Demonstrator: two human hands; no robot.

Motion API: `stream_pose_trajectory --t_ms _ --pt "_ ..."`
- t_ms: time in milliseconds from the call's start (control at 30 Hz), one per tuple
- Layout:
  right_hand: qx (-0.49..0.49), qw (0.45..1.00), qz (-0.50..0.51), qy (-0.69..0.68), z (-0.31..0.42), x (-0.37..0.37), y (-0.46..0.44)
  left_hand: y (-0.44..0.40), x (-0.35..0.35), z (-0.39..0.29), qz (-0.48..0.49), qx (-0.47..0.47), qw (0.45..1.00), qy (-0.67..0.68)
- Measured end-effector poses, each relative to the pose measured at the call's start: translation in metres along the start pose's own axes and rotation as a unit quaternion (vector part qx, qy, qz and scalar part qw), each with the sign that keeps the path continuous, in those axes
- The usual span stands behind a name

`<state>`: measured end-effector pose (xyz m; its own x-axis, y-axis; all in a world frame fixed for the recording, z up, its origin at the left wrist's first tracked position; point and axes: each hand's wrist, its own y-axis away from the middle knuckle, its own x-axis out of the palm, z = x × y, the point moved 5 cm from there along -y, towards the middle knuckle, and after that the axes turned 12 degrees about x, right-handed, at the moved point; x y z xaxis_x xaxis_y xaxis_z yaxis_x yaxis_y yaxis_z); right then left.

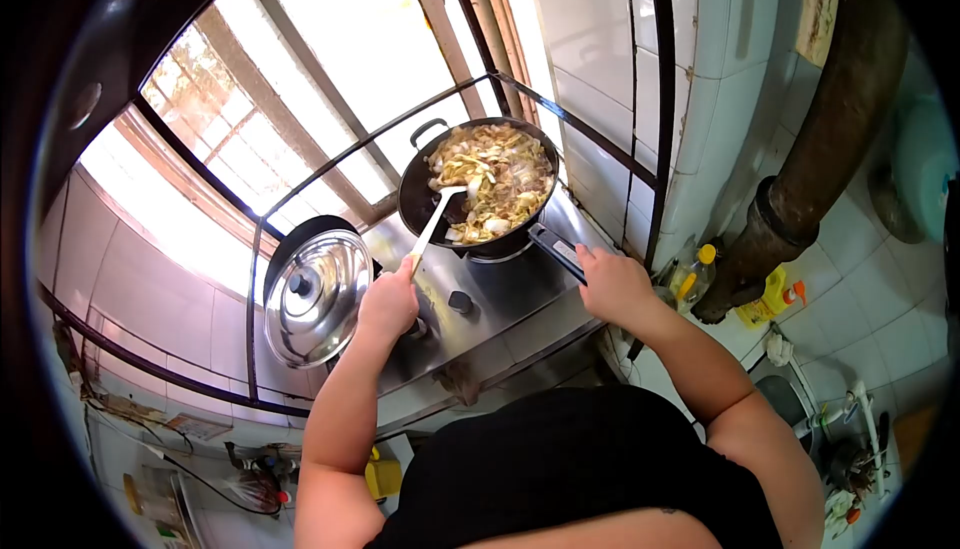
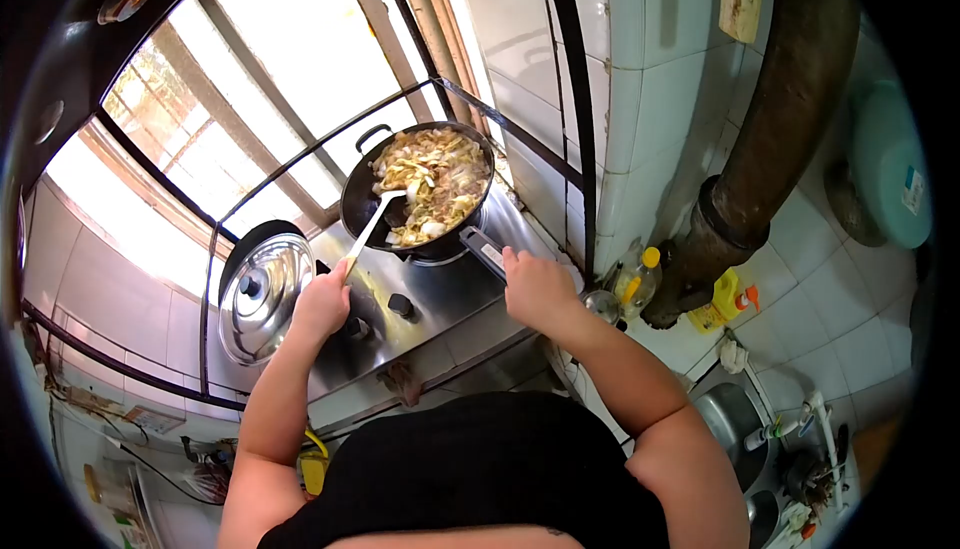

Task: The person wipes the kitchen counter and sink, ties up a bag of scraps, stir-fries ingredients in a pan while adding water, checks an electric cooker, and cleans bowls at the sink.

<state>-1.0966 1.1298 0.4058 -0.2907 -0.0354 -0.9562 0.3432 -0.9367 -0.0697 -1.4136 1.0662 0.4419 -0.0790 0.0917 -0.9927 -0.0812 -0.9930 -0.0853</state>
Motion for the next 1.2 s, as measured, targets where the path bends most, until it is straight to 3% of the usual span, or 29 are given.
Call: stream_pose_trajectory --t_ms 167,433,600,700,800,1033,1133,1200 --pt "-0.002 1.000 -0.003 0.003 0.000 0.000 0.001 -0.018 0.008 -0.015 -0.028 0.018 0.998 0.049" --pt "0.019 1.000 0.014 0.006 0.005 -0.005 0.004 0.002 -0.006 -0.025 0.093 0.021 0.994 0.045" --pt "0.039 0.999 0.021 0.003 0.006 -0.005 0.005 0.027 -0.032 -0.014 0.104 0.046 0.993 0.030" --pt "0.034 0.999 0.009 -0.013 0.004 -0.004 0.006 0.029 -0.078 0.004 0.100 0.039 0.994 0.019" --pt "0.026 0.999 -0.005 -0.025 0.005 -0.005 0.009 0.040 -0.128 0.015 -0.009 0.036 0.998 0.058" --pt "0.000 0.999 -0.016 -0.033 0.000 -0.001 0.008 -0.049 -0.092 0.071 -0.051 -0.002 0.997 0.060" --pt "-0.004 1.000 0.001 -0.019 -0.001 -0.006 0.005 -0.090 -0.077 0.090 0.024 -0.034 0.996 0.074" --pt "-0.008 1.000 0.007 -0.016 0.001 -0.009 0.005 -0.112 -0.073 0.102 0.062 -0.104 0.979 0.162"
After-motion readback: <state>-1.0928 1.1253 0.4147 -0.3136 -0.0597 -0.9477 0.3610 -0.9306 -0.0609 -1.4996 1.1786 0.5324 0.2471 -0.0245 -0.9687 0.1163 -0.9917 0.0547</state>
